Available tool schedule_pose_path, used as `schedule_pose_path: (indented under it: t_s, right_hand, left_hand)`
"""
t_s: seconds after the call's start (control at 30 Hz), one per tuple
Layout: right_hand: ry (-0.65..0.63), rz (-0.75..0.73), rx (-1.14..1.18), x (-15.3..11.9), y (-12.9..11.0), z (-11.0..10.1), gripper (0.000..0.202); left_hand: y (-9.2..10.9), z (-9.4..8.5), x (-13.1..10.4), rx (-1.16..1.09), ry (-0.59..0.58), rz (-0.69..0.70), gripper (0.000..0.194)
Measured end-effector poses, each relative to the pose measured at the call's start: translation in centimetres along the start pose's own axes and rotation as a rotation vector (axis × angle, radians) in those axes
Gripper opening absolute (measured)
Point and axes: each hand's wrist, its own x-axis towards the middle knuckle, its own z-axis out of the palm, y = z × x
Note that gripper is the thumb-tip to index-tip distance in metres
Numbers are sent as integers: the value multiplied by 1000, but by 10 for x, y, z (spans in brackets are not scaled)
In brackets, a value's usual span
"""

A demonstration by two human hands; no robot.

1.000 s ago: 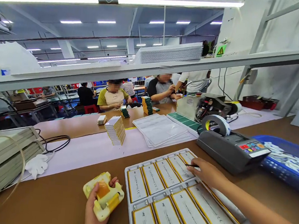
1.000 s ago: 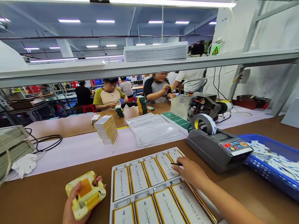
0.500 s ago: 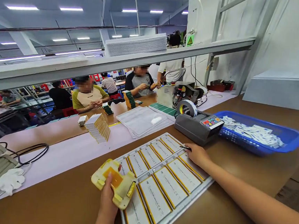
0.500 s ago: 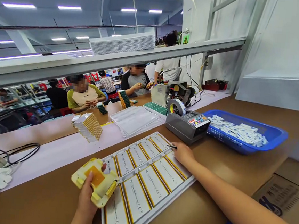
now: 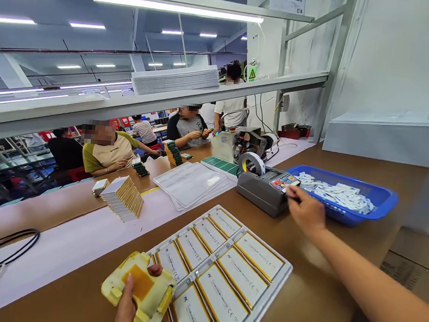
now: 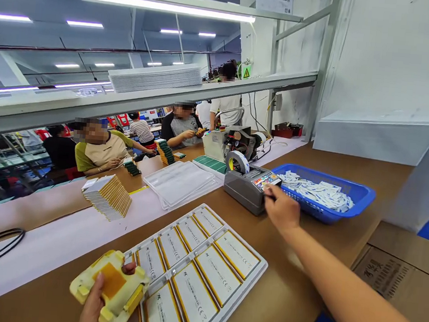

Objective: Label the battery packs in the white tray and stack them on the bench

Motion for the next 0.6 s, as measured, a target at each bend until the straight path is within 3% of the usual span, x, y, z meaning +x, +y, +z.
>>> schedule_pose_path:
  t_s: [0.07, 0.17, 0.37, 0.47, 0.6]
  right_hand:
    - [-26, 54, -123, 26, 20, -15, 41]
    - [-163, 13, -257, 49, 38, -23, 45]
    - [-187, -30, -266, 58, 37, -20, 48]
    - [-189, -21, -161, 64, 38, -20, 43]
    - [-53, 127, 385, 50, 46, -12, 27]
  left_hand:
    - [0, 0, 1, 13, 20, 10, 27]
    - [2, 2, 0, 16, 66, 35, 27]
    - [10, 3, -1, -50, 190, 18, 31]
    - [12, 2, 2, -57, 202, 19, 29]
    - [12, -2, 4, -62, 160, 42, 28]
